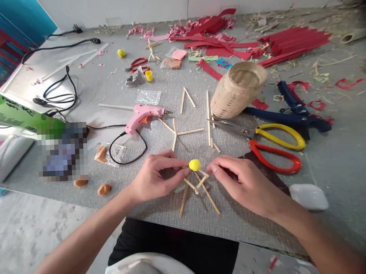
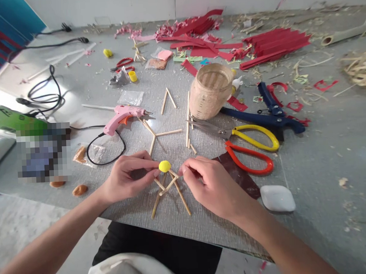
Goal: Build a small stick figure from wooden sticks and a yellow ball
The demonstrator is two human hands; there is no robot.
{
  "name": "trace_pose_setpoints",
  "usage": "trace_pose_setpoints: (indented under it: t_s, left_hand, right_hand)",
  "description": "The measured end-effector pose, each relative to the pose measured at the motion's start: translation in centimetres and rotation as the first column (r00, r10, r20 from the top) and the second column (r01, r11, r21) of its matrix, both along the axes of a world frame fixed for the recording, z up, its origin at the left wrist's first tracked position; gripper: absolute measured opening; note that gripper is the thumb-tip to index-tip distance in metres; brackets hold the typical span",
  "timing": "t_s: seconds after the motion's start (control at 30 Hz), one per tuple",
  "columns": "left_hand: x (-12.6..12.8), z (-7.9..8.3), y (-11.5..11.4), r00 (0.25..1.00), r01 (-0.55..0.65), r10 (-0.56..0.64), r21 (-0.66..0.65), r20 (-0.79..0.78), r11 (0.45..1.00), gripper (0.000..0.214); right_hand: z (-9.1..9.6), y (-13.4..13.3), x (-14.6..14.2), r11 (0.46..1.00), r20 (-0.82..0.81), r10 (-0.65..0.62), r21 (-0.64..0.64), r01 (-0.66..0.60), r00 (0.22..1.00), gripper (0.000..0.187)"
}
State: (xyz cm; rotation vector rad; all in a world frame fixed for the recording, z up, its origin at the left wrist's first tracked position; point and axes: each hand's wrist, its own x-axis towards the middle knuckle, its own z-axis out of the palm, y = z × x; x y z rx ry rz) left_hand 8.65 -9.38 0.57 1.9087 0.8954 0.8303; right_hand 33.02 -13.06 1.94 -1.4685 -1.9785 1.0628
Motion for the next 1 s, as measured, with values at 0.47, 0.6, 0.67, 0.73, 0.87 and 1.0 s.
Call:
trace_pose_setpoints:
  t_s: [0.47, 0.6, 0.67, 0.73, 0.87, 1.0]
  left_hand:
    - [-0.2, -0.2, 0.1, 1.000, -0.022, 0.023, -0.132, 0.003, 0.991, 0.021]
    - [-0.2, -0.1, 0.1, 1.000, -0.014, 0.014, -0.121, 0.000, 0.993, 0.021]
    - [-0.2, -0.1, 0.2, 1.000, -0.010, 0.010, -0.121, -0.002, 0.993, 0.021]
    - [-0.2, -0.1, 0.2, 1.000, -0.010, 0.010, -0.128, -0.003, 0.992, 0.021]
    - [-0.2, -0.1, 0.2, 1.000, -0.011, 0.011, -0.142, 0.000, 0.990, 0.021]
    - [-0.3, 0.0, 0.2, 1.000, -0.002, 0.001, -0.155, -0.006, 0.988, 0.021]
  right_hand:
    - [-1.7, -1.2, -1.1, 0.927, 0.282, 0.095, 0.324, -0.187, 0.955, 0.022]
    - [-1.9, -1.3, -1.5, 0.917, 0.276, 0.069, 0.362, -0.171, 0.959, 0.023]
    - [-1.9, -1.4, -1.6, 0.915, 0.271, 0.054, 0.372, -0.156, 0.961, 0.025]
    - [-1.9, -1.5, -1.7, 0.917, 0.273, 0.036, 0.374, -0.140, 0.961, 0.027]
    - [-2.2, -1.7, -1.9, 0.923, 0.270, -0.017, 0.375, -0.089, 0.963, 0.028]
    - [-2.7, -1.9, -2.2, 0.899, 0.241, -0.065, 0.435, -0.048, 0.968, 0.030]
